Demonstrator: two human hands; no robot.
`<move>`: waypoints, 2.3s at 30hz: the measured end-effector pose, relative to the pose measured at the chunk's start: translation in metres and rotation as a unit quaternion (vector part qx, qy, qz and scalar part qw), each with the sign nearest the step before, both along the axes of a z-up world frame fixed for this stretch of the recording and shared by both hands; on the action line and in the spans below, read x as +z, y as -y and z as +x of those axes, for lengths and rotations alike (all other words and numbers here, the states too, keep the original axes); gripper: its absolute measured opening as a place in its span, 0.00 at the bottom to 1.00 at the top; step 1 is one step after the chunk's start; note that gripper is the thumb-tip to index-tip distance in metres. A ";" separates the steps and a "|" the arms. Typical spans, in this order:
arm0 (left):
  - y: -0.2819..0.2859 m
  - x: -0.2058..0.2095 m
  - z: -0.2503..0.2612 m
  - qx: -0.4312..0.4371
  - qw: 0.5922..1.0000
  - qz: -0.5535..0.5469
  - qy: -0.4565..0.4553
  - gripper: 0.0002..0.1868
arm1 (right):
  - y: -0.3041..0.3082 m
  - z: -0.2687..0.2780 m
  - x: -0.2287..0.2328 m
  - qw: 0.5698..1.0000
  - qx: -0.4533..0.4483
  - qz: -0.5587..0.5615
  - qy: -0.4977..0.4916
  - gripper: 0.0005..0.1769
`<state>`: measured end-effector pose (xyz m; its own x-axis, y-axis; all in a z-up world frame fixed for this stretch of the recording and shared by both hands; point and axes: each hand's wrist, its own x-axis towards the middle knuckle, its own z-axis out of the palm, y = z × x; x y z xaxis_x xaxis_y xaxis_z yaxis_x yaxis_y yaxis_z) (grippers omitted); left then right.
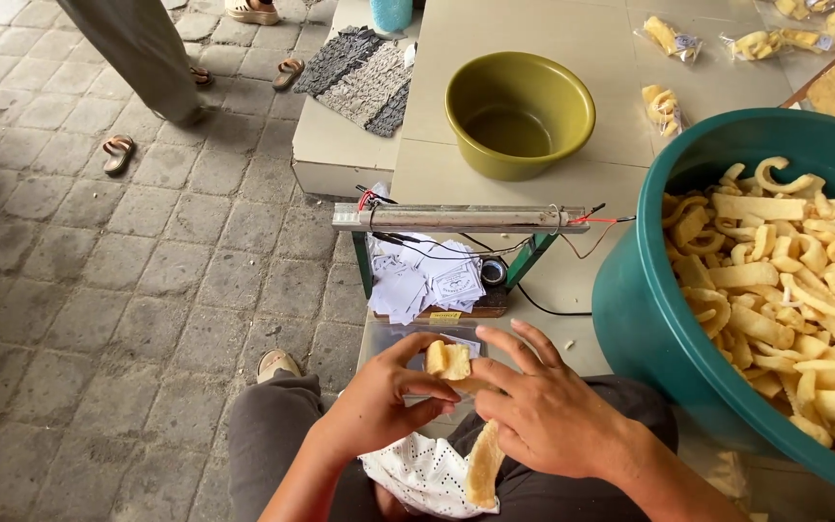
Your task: Manually filling small plastic bags with crackers and sealing them using a heat sealer
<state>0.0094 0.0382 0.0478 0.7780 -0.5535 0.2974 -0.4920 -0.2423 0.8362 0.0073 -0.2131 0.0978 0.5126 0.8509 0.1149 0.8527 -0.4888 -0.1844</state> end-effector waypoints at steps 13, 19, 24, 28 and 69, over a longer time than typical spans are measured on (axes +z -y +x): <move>-0.007 0.022 0.005 -0.081 0.995 -0.023 -0.055 0.03 | 0.006 -0.009 0.001 0.995 0.014 0.029 0.090 0.08; -0.002 0.012 0.004 -0.002 0.998 0.055 0.037 0.05 | 0.015 -0.008 0.016 0.997 -0.035 0.019 0.064 0.05; 0.006 0.020 0.001 -0.013 0.994 0.046 0.095 0.04 | 0.005 -0.006 0.018 0.994 -0.003 0.086 -0.072 0.10; 0.013 0.020 0.000 0.010 0.989 0.066 0.128 0.03 | -0.005 -0.003 -0.003 0.997 -0.006 0.024 -0.079 0.07; 0.029 -0.102 -0.112 0.049 0.826 -0.178 -0.533 0.27 | 0.008 0.002 -0.034 0.903 -0.252 0.205 -0.281 0.11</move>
